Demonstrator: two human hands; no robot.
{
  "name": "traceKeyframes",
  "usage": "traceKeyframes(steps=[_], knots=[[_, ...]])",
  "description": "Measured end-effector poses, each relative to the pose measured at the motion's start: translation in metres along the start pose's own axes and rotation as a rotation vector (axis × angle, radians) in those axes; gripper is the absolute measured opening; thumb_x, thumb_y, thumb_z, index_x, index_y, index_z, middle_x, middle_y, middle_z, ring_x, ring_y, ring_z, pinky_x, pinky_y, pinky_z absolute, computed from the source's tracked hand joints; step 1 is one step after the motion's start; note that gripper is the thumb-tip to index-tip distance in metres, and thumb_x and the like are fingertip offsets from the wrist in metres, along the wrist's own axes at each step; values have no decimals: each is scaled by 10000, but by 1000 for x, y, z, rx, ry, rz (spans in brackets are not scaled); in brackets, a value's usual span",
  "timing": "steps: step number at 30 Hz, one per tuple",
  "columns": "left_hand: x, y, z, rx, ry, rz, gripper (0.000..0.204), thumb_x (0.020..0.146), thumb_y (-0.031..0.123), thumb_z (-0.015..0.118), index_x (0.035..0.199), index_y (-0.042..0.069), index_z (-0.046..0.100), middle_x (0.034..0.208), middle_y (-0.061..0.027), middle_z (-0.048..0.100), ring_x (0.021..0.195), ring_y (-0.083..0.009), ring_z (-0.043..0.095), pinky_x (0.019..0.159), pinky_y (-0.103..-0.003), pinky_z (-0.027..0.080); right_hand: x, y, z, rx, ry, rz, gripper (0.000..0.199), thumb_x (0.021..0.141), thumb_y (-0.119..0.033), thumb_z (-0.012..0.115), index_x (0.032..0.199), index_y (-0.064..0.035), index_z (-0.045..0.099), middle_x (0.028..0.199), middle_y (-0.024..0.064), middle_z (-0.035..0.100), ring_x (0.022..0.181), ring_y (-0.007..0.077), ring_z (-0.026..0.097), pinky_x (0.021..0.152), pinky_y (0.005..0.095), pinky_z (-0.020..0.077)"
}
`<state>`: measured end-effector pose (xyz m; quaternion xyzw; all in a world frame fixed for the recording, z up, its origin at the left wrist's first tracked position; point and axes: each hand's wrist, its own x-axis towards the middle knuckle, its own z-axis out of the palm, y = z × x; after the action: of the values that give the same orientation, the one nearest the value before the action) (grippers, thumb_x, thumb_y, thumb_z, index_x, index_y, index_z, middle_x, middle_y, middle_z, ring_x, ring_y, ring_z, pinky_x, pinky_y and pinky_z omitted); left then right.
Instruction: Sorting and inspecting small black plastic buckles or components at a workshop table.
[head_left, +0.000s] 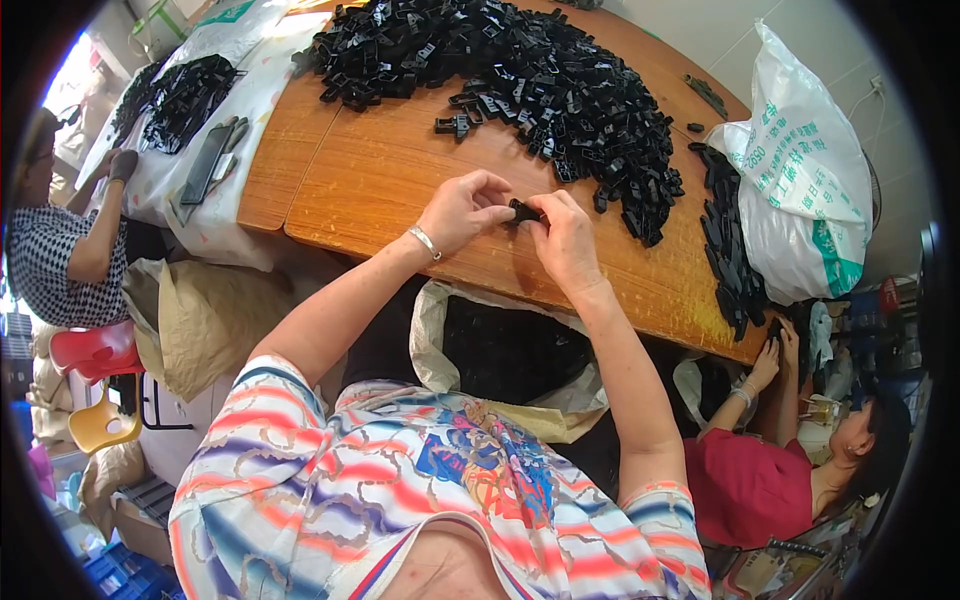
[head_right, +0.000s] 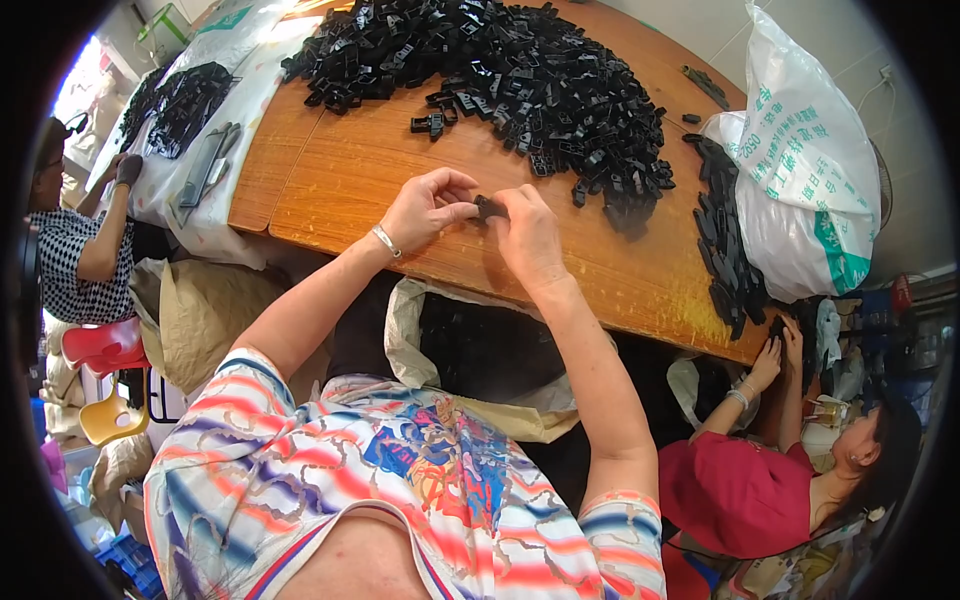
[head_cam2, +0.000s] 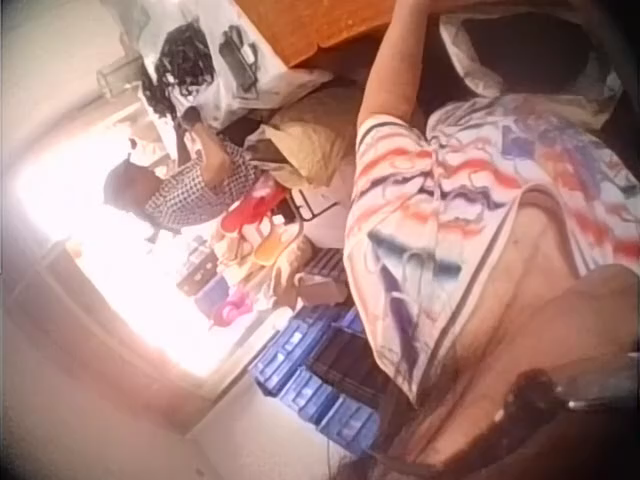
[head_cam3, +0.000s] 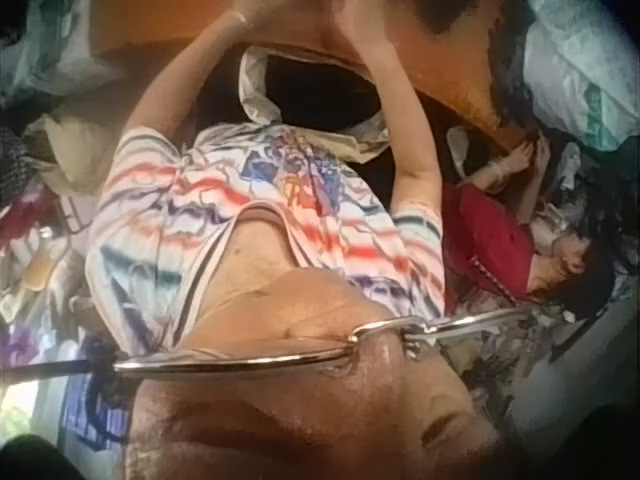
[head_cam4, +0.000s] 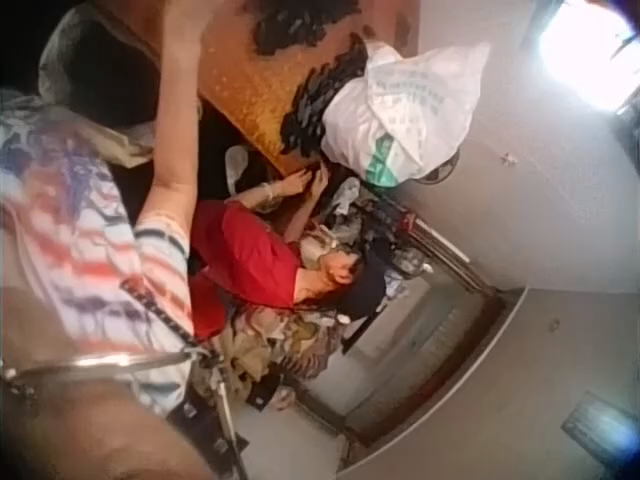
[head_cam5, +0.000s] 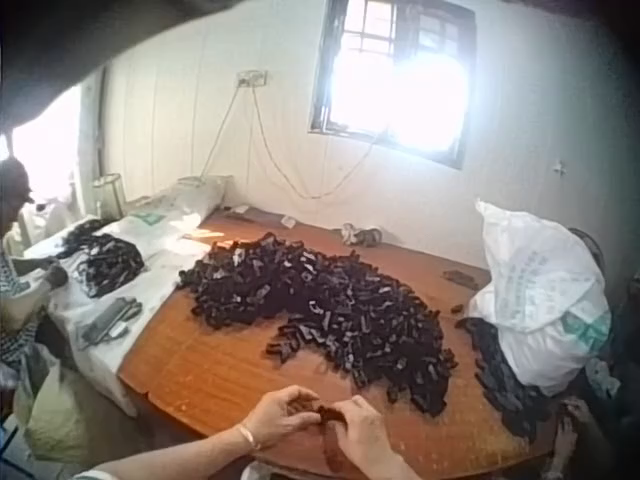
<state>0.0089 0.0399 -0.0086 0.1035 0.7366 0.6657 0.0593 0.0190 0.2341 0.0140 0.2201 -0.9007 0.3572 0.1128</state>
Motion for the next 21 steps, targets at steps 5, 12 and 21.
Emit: traceKeyframes(steps=[5, 12, 21], knots=[[-6, -16, -4, 562, 105, 271, 398, 715, 136, 797, 1075, 43, 656, 971, -108, 609, 982, -305, 603, 863, -388, 508, 9, 5, 15, -79, -54, -87, 243, 752, 26, 712, 986, -28, 673, 946, 154, 617, 881, 376, 635, 751, 441, 524], [3, -19, -3, 628, 65, 239, 232, 751, 147, 775, 939, 53, 676, 940, -103, 617, 954, -304, 597, 834, -398, 502, 18, 4, 10, -202, -177, -130, 224, 772, 10, 695, 993, -23, 685, 920, 146, 614, 822, 359, 634, 732, 407, 529], [7, -29, -3, 656, 63, 325, 222, 729, 127, 773, 913, 50, 677, 889, -104, 619, 861, -294, 624, 777, -370, 524, -2, 8, 25, -423, -108, -288, 230, 819, -44, 601, 1045, -14, 635, 954, 144, 569, 899, 323, 622, 737, 408, 542]])
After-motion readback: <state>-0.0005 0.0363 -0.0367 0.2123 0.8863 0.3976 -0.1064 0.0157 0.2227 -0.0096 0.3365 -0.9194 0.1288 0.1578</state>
